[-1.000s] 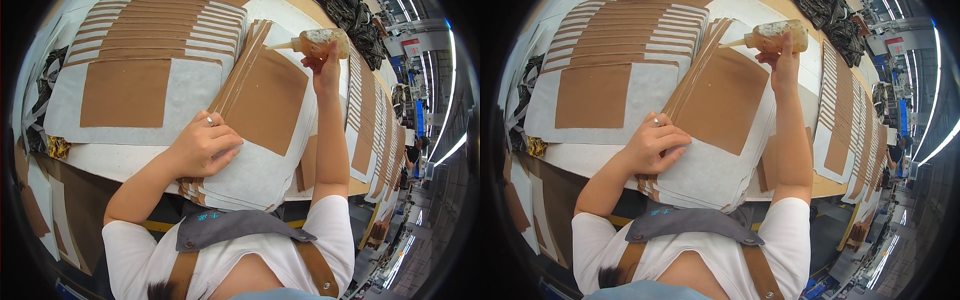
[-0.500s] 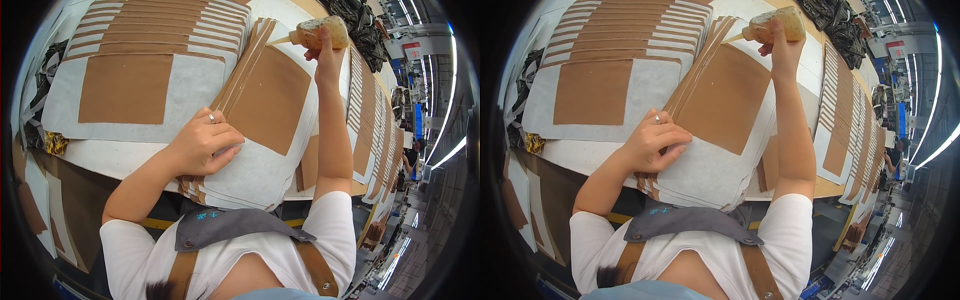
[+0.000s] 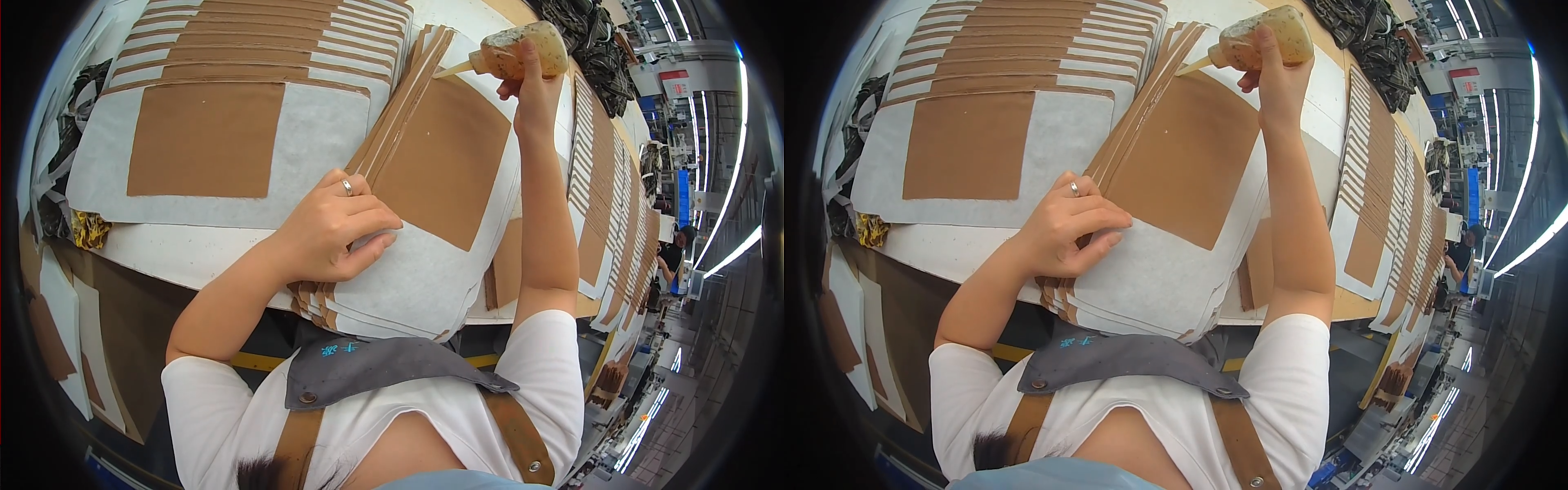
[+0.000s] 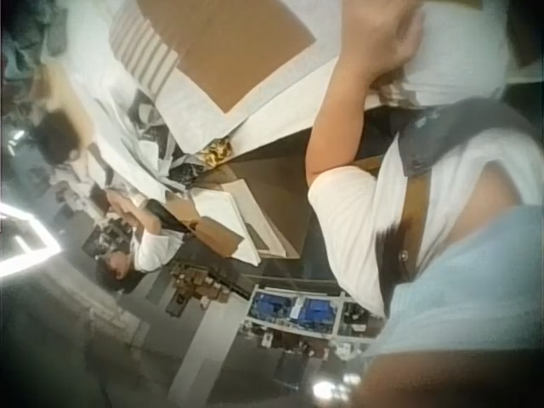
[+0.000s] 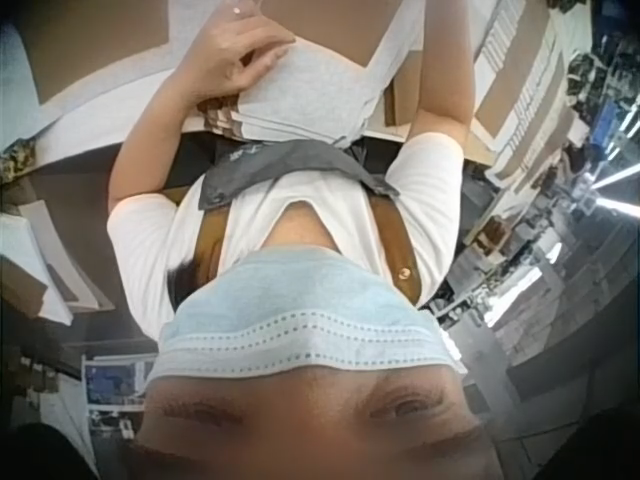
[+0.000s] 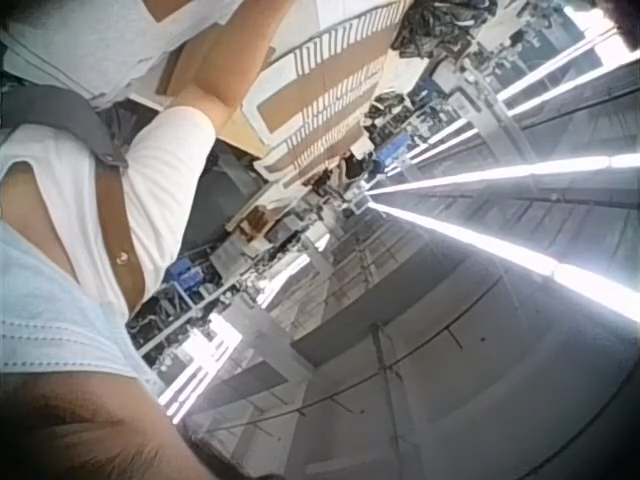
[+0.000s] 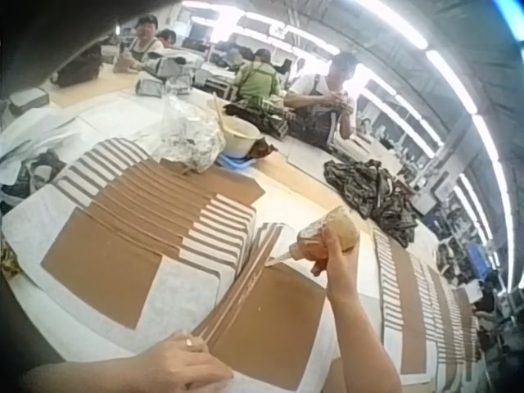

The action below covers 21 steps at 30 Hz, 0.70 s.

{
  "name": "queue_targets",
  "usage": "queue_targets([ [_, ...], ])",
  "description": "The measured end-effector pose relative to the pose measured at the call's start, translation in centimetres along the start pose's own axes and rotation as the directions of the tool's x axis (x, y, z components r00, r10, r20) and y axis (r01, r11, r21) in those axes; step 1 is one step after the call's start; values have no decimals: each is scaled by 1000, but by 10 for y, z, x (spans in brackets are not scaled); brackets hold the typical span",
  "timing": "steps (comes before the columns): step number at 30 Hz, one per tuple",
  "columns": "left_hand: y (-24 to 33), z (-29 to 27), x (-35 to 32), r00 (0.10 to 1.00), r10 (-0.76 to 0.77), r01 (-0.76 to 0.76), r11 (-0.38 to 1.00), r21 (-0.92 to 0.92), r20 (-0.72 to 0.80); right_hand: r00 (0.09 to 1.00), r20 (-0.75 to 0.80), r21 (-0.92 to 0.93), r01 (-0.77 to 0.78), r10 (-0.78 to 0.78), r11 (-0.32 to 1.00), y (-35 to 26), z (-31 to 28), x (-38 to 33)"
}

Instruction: Applying adhesive to the edges of leather components and stacking them for assembly.

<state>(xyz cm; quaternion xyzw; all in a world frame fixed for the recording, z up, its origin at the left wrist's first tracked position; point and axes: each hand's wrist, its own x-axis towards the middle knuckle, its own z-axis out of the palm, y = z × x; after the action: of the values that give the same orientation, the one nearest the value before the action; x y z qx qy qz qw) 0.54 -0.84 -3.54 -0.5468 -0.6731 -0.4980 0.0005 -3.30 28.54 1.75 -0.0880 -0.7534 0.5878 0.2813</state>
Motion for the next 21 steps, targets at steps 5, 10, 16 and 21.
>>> queue_targets([
  [5,1,-3,-1,999,-17,17,1000,-11,-46,999,-34,45,-27,28,999,-3,7,-17],
  [10,2,-8,1,982,-103,97,994,-45,-158,993,-10,70,-119,120,990,-6,9,-34],
  [16,-1,-7,0,913,-270,226,959,-171,-306,984,7,84,-175,175,981,-9,13,-56],
  [21,-5,-5,-2,873,-353,266,923,-278,-336,978,40,97,-210,207,973,-17,17,-79],
])
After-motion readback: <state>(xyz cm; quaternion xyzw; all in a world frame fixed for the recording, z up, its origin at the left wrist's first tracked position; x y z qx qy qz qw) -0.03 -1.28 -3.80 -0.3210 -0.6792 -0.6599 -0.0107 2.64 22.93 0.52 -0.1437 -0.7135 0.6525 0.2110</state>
